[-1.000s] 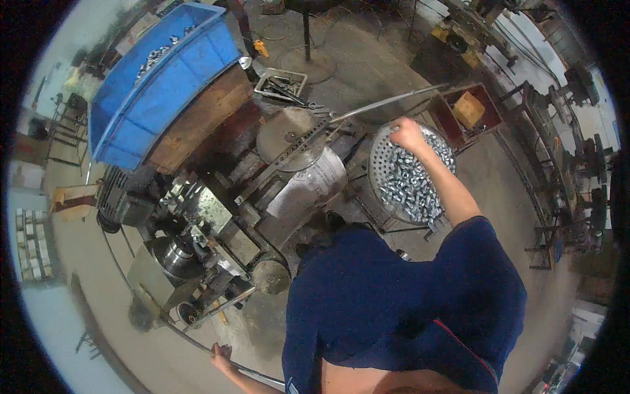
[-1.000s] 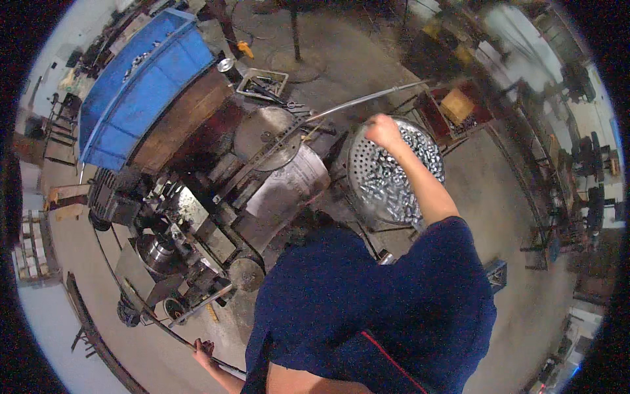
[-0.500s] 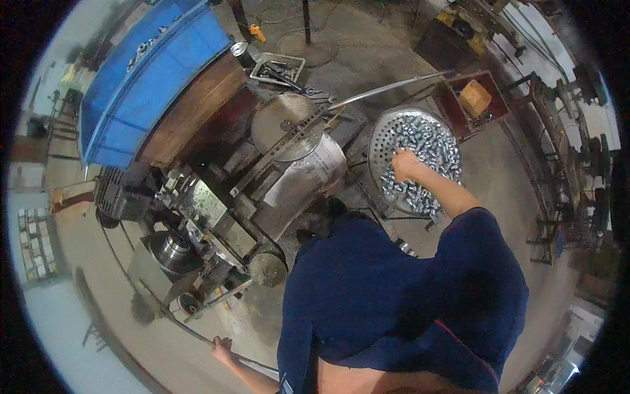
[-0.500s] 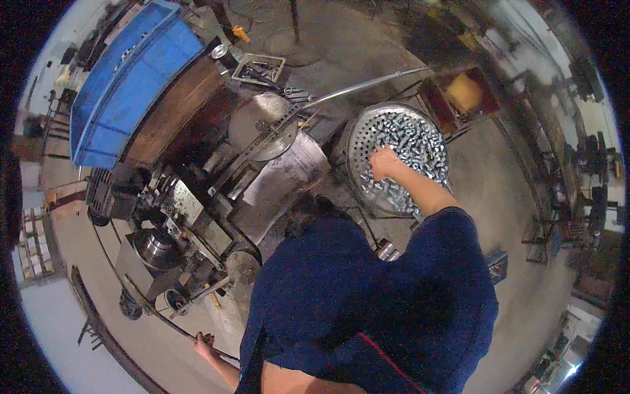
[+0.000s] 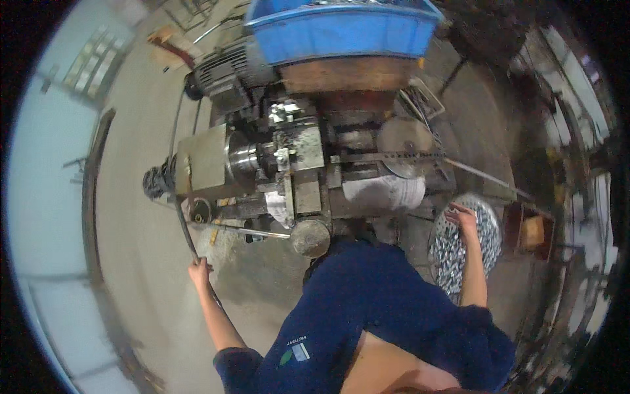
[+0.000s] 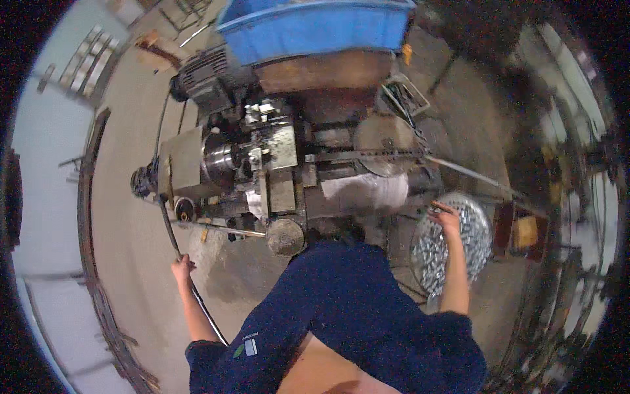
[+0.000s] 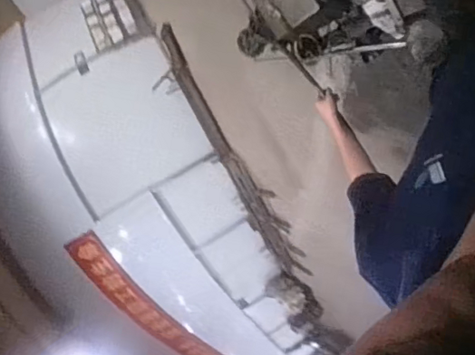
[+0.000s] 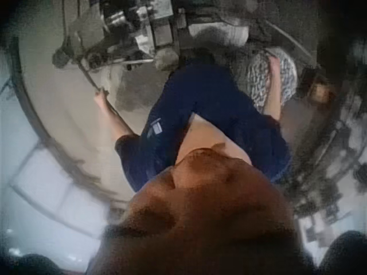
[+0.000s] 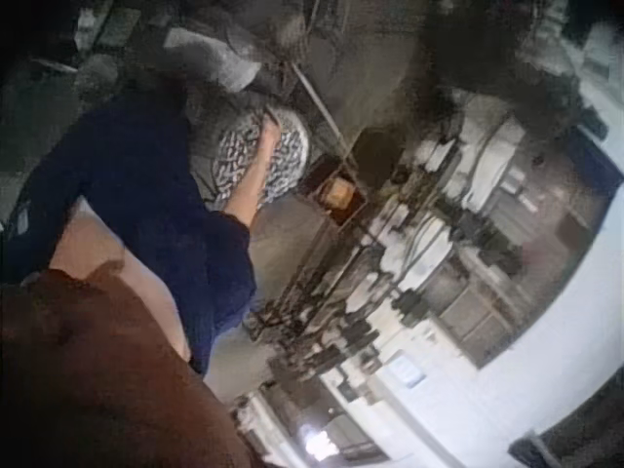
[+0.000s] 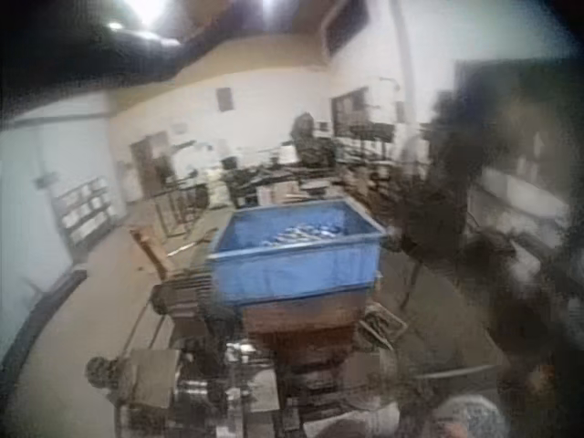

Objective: The person operates a bench grinder by repeatedly inserting small metal parts from a blue bin into the machine using a long metal rod. The person then removes the processed parts and places them into a perforated metal basket. The task is performed continuously in a repetitive cycle.

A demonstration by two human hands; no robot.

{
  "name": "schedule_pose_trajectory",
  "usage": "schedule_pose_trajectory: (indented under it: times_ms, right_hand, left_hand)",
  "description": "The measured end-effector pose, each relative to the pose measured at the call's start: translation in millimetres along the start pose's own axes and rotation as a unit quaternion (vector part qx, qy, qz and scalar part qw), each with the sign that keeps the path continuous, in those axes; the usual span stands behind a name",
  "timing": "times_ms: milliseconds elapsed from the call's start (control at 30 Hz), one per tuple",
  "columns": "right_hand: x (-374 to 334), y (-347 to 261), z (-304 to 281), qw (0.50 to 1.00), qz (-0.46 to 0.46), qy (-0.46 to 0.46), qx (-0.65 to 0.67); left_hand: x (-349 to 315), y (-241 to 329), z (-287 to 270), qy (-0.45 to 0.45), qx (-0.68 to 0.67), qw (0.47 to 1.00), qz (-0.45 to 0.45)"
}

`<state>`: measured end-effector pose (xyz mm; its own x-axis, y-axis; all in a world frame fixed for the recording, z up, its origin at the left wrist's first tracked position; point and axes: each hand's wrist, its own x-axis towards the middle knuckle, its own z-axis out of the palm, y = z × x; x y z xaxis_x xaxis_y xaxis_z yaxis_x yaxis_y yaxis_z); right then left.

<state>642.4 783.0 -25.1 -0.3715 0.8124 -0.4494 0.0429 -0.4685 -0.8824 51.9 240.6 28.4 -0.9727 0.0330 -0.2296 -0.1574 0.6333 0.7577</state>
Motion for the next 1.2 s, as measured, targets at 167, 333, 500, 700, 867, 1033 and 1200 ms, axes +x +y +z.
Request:
schedule_pose_trajectory:
  times_ms: [167,333,500,700,867,1033,1200]
  right_hand:
    - [3,-109,121,0.964,-0.202,-0.164,0.060]
    - [28,-136,285,0.833,-0.348,-0.314,-0.294]
    - [23,-135,448,0.646,-0.523,-0.414,-0.371]
    - [41,-114,539,0.474,-0.419,-0.333,-0.699]
    - [31,-104,551,0.566,-0.356,-0.341,-0.661]
    - [36,-97,548,0.670,-0.386,-0.297,-0.560]
    - [36,-98,546,0.654,-0.378,-0.321,-0.571]
  left_hand:
    - [0,3,-1,-0.001,0.037,0.999,-0.006]
    - [3,-2,-3,-0.008,0.030,1.000,-0.006]
    - [-16,0,-9,0.033,0.086,0.996,-0.004]
    - [-61,6,-16,0.040,0.246,0.968,0.022]
    - [-113,-29,-30,0.083,0.264,0.960,-0.042]
    - [-109,-20,-25,0.091,0.260,0.960,-0.041]
    - [-100,-20,-26,0.074,0.244,0.964,-0.069]
